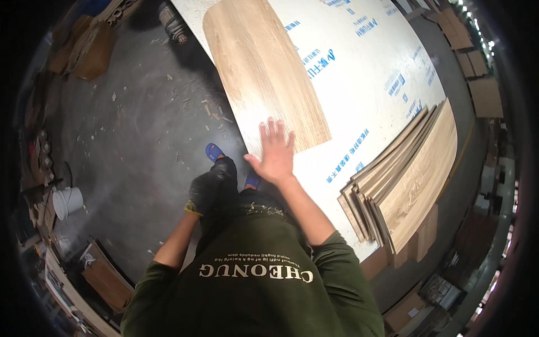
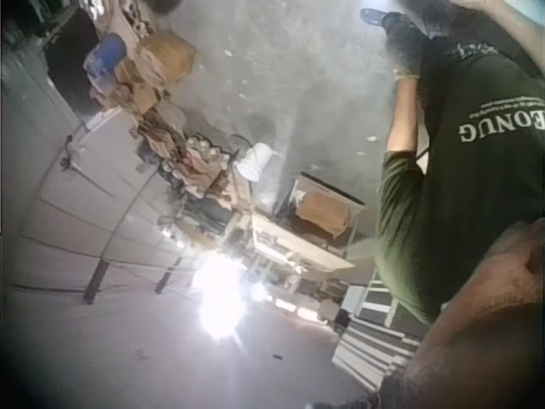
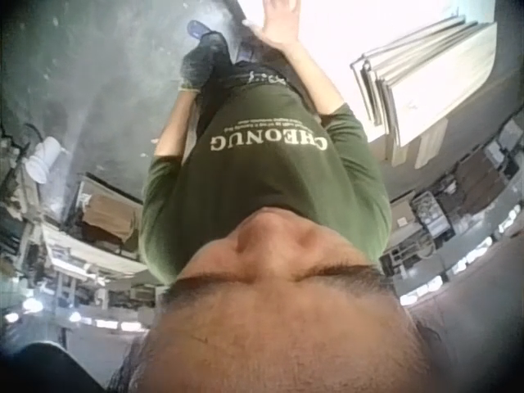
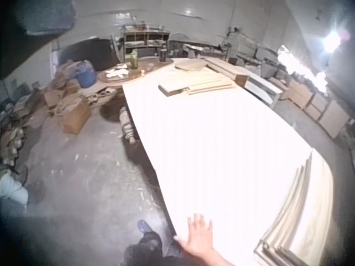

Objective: Trimming the edges of curved wooden boards using a utility knife on a factory work table.

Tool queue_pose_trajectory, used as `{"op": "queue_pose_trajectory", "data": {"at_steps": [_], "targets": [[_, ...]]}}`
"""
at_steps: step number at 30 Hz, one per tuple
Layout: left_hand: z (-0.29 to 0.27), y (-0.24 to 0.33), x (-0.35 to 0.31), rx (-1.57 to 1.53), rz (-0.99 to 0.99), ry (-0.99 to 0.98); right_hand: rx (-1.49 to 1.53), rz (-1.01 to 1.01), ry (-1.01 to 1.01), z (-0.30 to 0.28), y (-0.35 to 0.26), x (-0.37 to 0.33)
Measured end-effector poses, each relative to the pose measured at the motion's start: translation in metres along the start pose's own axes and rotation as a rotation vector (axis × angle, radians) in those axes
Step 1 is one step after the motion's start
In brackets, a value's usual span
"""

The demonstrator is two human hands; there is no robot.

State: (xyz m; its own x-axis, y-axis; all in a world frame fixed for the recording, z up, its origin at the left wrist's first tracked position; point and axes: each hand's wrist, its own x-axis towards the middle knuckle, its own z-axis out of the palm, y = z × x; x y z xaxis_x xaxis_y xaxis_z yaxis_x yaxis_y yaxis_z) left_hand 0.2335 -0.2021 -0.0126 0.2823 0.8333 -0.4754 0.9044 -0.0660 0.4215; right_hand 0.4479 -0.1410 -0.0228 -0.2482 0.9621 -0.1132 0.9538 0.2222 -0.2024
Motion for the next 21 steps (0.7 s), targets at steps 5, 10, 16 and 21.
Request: {"op": "queue_pose_trajectory", "data": {"at_steps": [5, 10, 16, 21], "targets": [[0.044, -0.084, -0.01, -0.406, -0.075, 0.554, 0.045, -0.166, 0.039, -0.003, -0.045, 0.068], [0.03, -0.098, -0.011, -0.374, 0.017, 0.595, -0.039, -0.143, 0.032, -0.007, -0.066, 0.142], [-0.055, -0.118, 0.0, -0.275, -0.165, 0.415, -0.064, -0.171, -0.035, 0.005, -0.06, 0.123], [-0.04, -0.217, 0.042, -0.532, -0.158, 0.556, -0.049, -0.102, -0.206, -0.007, -0.052, 0.039]]}}
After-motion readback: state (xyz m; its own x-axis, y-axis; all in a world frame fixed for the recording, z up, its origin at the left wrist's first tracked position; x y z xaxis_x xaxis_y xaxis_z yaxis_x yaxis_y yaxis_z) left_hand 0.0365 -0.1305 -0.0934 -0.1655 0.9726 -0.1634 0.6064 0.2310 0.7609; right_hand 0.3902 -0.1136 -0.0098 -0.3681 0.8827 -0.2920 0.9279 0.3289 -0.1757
